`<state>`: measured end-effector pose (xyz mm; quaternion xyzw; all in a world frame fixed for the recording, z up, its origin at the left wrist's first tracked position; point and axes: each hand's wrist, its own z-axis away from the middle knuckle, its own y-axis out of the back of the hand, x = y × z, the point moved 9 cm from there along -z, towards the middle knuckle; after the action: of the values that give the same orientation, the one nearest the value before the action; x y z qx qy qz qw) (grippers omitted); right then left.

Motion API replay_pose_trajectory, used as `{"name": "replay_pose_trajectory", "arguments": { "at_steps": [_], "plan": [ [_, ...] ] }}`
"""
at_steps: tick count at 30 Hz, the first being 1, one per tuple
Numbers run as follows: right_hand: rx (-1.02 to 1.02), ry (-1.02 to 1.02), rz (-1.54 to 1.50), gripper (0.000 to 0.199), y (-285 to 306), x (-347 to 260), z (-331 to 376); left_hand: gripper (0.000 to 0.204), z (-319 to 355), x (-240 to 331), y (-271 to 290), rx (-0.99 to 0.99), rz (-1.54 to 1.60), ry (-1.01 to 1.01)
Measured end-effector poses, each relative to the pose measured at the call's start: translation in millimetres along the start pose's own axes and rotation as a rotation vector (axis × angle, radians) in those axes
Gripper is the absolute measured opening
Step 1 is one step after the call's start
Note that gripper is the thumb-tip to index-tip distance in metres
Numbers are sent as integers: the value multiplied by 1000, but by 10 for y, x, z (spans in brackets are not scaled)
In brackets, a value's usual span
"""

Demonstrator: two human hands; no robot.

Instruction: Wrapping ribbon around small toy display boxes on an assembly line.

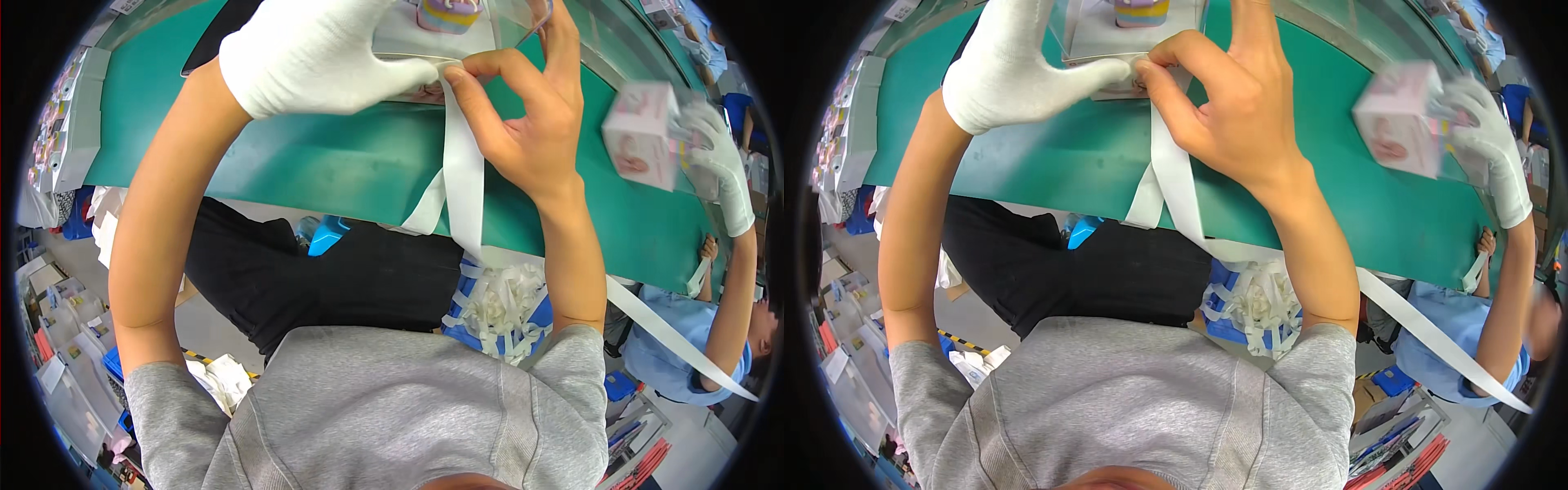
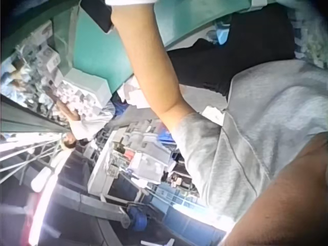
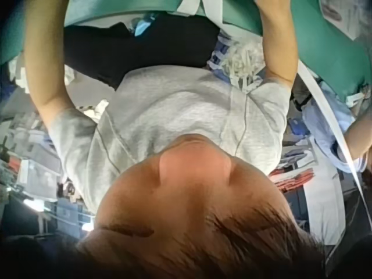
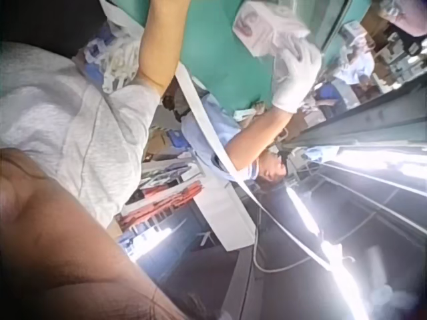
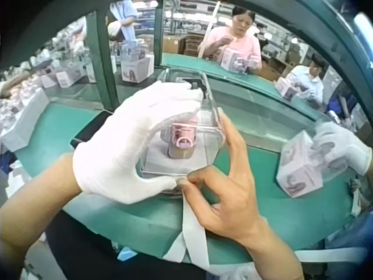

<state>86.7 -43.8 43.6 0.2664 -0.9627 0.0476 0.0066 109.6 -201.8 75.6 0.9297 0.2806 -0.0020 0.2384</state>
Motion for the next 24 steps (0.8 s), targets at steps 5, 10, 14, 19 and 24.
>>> {"name": "replay_pose_trajectory", "arguments": {
  "at_steps": [5,10,14,19,24],
  "plan": [
    [28,21,128,17,125,112,98,88,-59,-44,-87,70,133,23],
    [-714,-641,661,17,-189,43,-338,90,61,-70,-23,147,233,140],
    [-611,-784,444,16,-81,124,-217,91,135,-86,-98,294,292,263],
    [-93,-65,-451,12,266,372,272,84,252,-96,-56,449,136,53],
    [-144,-927,-42,9,238,400,240,103,741,-137,43,-131,37,956]
  ]
}}
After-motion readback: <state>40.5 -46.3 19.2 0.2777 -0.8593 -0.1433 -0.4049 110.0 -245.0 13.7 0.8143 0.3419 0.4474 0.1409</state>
